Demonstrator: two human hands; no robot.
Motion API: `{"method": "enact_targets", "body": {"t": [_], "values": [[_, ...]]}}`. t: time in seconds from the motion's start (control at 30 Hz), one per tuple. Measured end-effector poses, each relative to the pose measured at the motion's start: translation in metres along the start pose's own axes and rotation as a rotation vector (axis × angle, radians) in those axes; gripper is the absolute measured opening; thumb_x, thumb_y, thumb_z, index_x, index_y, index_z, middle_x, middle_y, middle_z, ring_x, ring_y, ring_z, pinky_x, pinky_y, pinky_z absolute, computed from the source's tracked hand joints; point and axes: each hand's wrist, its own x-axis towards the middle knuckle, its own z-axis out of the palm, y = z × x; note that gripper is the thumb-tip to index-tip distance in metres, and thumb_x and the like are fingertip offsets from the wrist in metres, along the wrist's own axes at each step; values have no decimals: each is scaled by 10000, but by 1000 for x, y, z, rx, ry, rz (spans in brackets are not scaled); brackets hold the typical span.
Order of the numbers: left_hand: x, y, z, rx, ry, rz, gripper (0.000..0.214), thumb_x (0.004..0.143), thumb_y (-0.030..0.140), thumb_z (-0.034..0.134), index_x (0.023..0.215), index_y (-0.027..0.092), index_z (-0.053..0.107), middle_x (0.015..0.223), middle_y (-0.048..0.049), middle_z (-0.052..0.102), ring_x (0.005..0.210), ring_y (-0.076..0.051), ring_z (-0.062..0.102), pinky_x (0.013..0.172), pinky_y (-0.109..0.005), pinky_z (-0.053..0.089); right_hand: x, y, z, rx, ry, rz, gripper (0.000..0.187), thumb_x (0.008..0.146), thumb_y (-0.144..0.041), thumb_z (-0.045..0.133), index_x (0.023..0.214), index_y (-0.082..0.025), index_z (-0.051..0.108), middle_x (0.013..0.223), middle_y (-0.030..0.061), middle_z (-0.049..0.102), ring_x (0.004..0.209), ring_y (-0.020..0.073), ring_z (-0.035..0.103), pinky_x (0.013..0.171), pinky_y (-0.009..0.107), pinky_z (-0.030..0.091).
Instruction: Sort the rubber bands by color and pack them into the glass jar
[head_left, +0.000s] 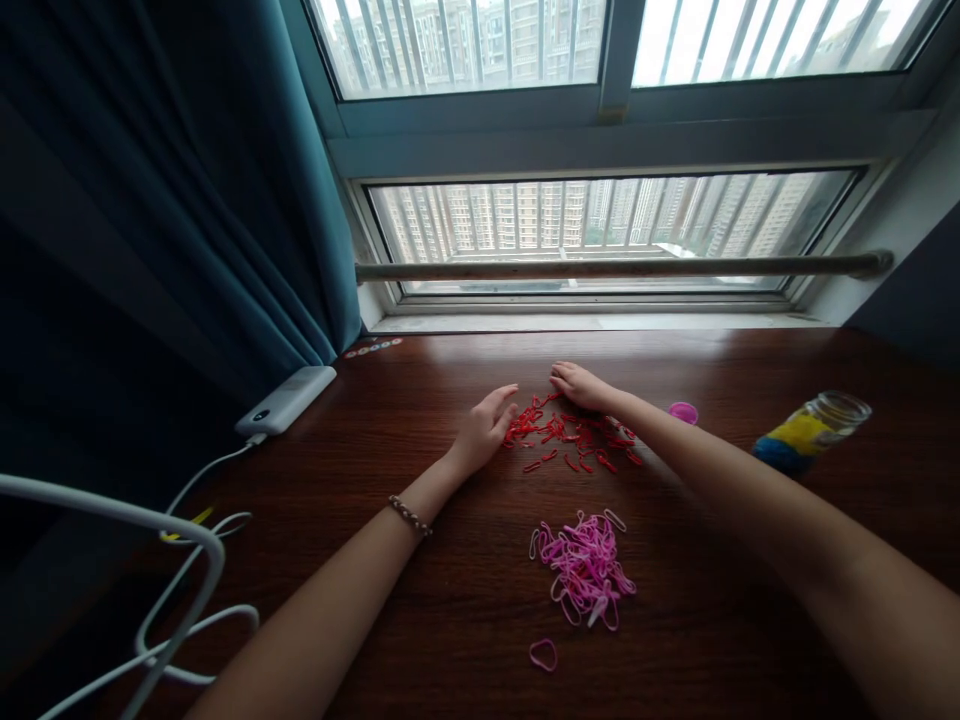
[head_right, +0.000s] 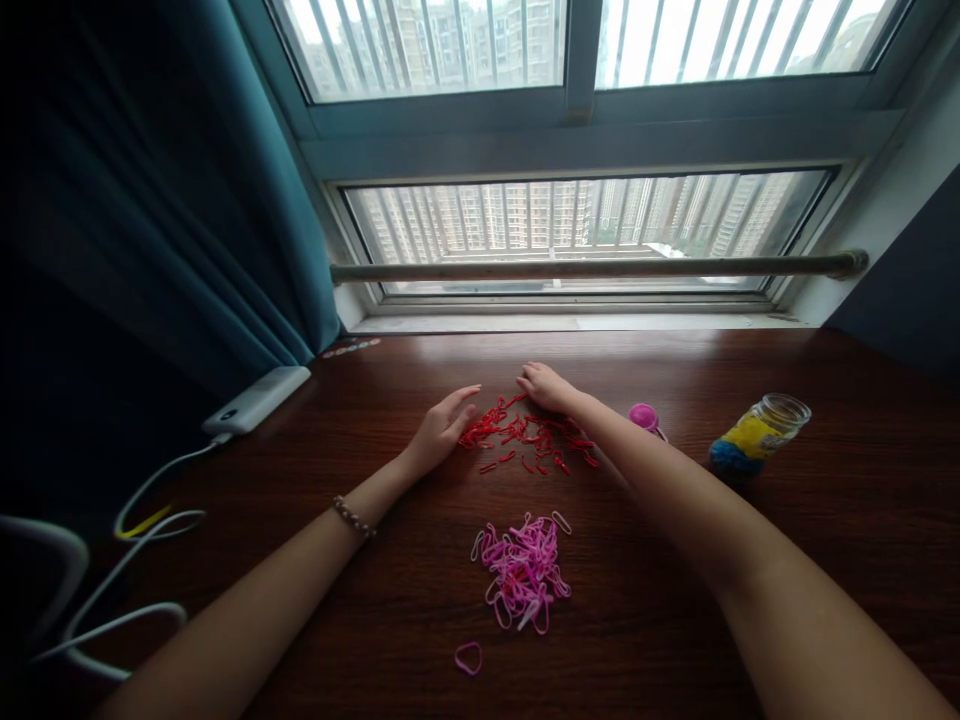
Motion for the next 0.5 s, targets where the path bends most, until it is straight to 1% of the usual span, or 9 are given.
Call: {"method": "enact_targets", "body": {"t": [0.03,0.1,0.17,0.2,0.23,0.3,0.37,0.43,0.5], "values": [[0,-5,1,49,15,-22,403,872,325,381,1220,138,457,1276,-110,493,1200,-209,435,1027,-373,340,-10,-9,6,9,-21,-30,333,844,-257,476,1140,-129,557,1259,132,507,1203,237,426,1014,369,326],[0,-11,4,133,-21,-32,446,850,334,421,1238,116,440,1312,-129,451,1243,-225,380,1051,-393,301,-36,-29,11,34,-68,-116,367,840,-298,490,1178,-162,533,1295,96,478,1231,204,393,1038,326,303],[-1,-11,6,165,-116,6,474,837,345,445,1255,123,428,1338,-126,421,1276,-228,328,1067,-395,270,-63,-44,3,110,-135,-325,367,876,-305,420,1218,-199,500,1307,64,469,1246,184,371,1045,330,299],[-2,-8,6,153,-175,34,471,834,348,451,1256,139,433,1343,-116,418,1281,-225,318,1070,-391,263,-75,-49,-4,137,-137,-372,355,887,-298,393,1217,-218,500,1300,52,476,1236,176,384,1038,327,312],[-3,-5,5,121,-235,60,458,833,347,456,1250,158,444,1340,-103,425,1277,-220,325,1069,-384,265,-86,-51,-13,147,-116,-375,347,890,-294,385,1207,-225,508,1286,51,489,1216,178,408,1025,330,328],[-3,2,-1,0,-361,82,443,830,338,466,1248,194,449,1314,-82,459,1234,-207,390,1045,-363,302,-104,-48,-32,105,-45,-269,342,883,-303,396,1192,-218,516,1234,76,524,1151,198,468,977,346,376],[-1,5,-12,-130,-463,53,494,799,338,522,1267,215,423,1275,-75,495,1163,-200,463,996,-347,359,-120,-38,-46,-41,-1,-76,394,838,-389,472,1176,-194,527,1139,124,558,1055,251,518,903,392,416],[1,4,-23,-166,-487,-1,623,703,356,638,1270,220,418,1241,-82,506,1104,-214,498,947,-348,396,-134,-29,-52,-193,-9,88,530,748,-504,557,1164,-175,536,1045,155,557,965,295,536,826,423,437],[3,1,-30,-94,-448,-55,729,568,374,740,1227,212,474,1172,-89,521,1038,-234,515,898,-356,417,-145,-24,-51,-245,-34,166,602,706,-551,578,1172,-172,527,1003,153,534,897,284,549,779,396,447]]}}
